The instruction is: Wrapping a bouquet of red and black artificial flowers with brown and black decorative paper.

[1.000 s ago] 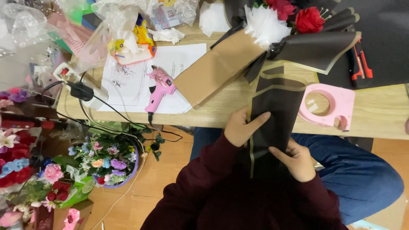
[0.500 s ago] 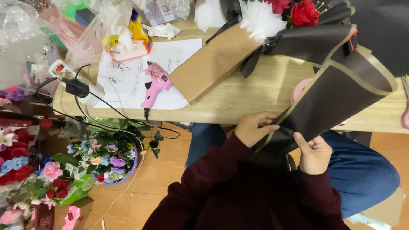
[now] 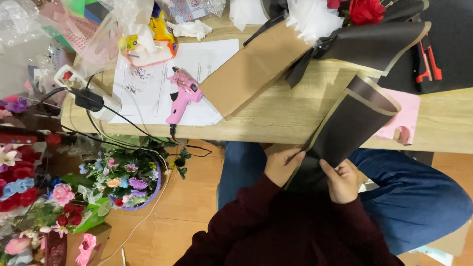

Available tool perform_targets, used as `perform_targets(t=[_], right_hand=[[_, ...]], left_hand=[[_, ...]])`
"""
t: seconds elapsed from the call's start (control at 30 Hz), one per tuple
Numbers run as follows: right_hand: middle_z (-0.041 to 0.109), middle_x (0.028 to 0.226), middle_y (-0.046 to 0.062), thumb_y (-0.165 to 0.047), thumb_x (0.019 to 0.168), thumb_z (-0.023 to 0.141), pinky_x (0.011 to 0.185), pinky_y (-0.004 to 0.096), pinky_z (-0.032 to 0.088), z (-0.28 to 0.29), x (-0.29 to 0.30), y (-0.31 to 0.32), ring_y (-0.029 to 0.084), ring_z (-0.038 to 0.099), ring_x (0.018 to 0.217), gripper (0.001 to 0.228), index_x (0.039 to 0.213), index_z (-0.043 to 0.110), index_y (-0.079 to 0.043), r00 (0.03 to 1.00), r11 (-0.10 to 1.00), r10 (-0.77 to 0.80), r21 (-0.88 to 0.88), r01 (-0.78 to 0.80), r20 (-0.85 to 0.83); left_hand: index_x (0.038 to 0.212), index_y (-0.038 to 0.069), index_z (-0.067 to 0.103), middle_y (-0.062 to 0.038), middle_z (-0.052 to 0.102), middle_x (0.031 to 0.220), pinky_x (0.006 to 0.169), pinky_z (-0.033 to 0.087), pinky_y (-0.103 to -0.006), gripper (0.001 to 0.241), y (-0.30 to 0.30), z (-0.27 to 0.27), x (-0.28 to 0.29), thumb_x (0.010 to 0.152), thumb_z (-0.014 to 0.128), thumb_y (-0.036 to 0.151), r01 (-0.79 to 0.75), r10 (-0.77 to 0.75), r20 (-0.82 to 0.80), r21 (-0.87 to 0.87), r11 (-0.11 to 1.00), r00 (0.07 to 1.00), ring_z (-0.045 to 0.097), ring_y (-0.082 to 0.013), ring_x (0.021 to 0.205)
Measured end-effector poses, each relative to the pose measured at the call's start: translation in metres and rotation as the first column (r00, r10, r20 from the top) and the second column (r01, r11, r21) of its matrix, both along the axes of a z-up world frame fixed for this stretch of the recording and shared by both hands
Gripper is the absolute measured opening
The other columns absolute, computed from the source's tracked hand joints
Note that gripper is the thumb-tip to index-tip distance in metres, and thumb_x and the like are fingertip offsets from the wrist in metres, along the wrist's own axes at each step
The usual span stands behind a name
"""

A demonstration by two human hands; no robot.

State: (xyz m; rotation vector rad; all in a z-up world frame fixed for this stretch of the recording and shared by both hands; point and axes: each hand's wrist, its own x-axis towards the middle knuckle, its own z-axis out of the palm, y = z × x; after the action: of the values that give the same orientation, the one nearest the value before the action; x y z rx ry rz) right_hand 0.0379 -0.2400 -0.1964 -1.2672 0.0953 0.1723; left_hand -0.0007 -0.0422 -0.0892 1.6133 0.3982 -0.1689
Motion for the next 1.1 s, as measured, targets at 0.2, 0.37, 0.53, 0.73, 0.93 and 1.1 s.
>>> perform_targets(t=[0.2, 0.37, 0.53, 0.73, 0.93, 1.1], right_hand=[[0.075, 0.095, 0.008, 0.002, 0.090, 0.076, 0.089, 0.036, 0.059, 0.023, 0.000, 0.008, 0.015, 0.072, 0.093, 0.018, 0.107, 0.073, -0.002, 0.998, 0.997, 0.015, -0.070, -0.011, 0.054], [0.076, 0.089, 0.011, 0.000, 0.090, 0.077, 0.080, 0.037, 0.062, 0.029, -0.005, 0.005, 0.018, 0.074, 0.083, 0.016, 0.106, 0.073, 0.000, 0.999, 0.992, 0.045, -0.120, -0.044, 0.008], [0.077, 0.086, 0.011, 0.000, 0.093, 0.075, 0.075, 0.037, 0.062, 0.027, 0.000, 0.003, 0.017, 0.073, 0.080, 0.011, 0.104, 0.074, 0.000, 0.997, 0.985, 0.078, -0.158, -0.073, 0.028], [0.077, 0.088, 0.012, 0.001, 0.091, 0.076, 0.072, 0.037, 0.063, 0.025, -0.002, 0.007, 0.017, 0.072, 0.079, 0.016, 0.106, 0.074, 0.000, 0.998, 0.977, 0.065, -0.202, -0.060, 0.017], [0.077, 0.088, 0.012, 0.002, 0.088, 0.078, 0.073, 0.038, 0.063, 0.014, -0.002, 0.009, 0.019, 0.073, 0.080, 0.020, 0.108, 0.074, -0.001, 0.997, 0.987, 0.073, -0.142, -0.071, 0.007], [0.076, 0.092, 0.014, 0.005, 0.080, 0.083, 0.077, 0.040, 0.062, 0.004, 0.002, 0.004, 0.020, 0.073, 0.085, 0.029, 0.107, 0.074, 0.000, 0.998, 0.990, 0.063, -0.126, -0.067, -0.031]], left_hand=[[0.133, 0.003, 0.065, -0.025, 0.067, 0.130, 0.108, 0.053, -0.0504, 0.057, -0.002, 0.035, -0.002, 0.094, 0.069, 0.045, 0.052, -0.058, 0.031, 0.164, 0.985, 0.998, 0.062, -0.0399, 0.126], [0.126, 0.008, 0.070, -0.019, 0.069, 0.130, 0.109, 0.051, -0.0463, 0.049, -0.012, -0.025, 0.000, 0.096, 0.072, 0.046, -0.034, 0.034, 0.002, 0.019, 0.999, 0.999, 0.061, -0.0334, 0.128], [0.130, 0.009, 0.068, -0.016, 0.073, 0.120, 0.096, 0.059, -0.0411, 0.043, -0.008, -0.049, -0.002, 0.103, 0.068, 0.042, -0.116, 0.122, 0.032, -0.147, 0.982, 0.992, 0.067, -0.0295, 0.117], [0.119, 0.007, 0.072, -0.020, 0.074, 0.106, 0.083, 0.064, -0.0422, 0.038, -0.011, -0.037, -0.016, 0.092, 0.081, 0.033, -0.186, 0.155, 0.214, 0.132, 0.974, 0.964, 0.072, -0.0350, 0.102], [0.106, 0.008, 0.080, -0.017, 0.079, 0.100, 0.081, 0.063, -0.0395, 0.024, -0.011, -0.058, -0.011, 0.091, 0.084, 0.026, -0.310, 0.306, 0.124, 0.015, 0.951, 0.944, 0.074, -0.0267, 0.097], [0.104, 0.014, 0.082, -0.009, 0.080, 0.098, 0.079, 0.062, -0.0325, 0.017, -0.012, -0.053, -0.012, 0.092, 0.083, 0.027, -0.293, 0.294, 0.080, -0.017, 0.956, 0.953, 0.073, -0.0157, 0.092]])
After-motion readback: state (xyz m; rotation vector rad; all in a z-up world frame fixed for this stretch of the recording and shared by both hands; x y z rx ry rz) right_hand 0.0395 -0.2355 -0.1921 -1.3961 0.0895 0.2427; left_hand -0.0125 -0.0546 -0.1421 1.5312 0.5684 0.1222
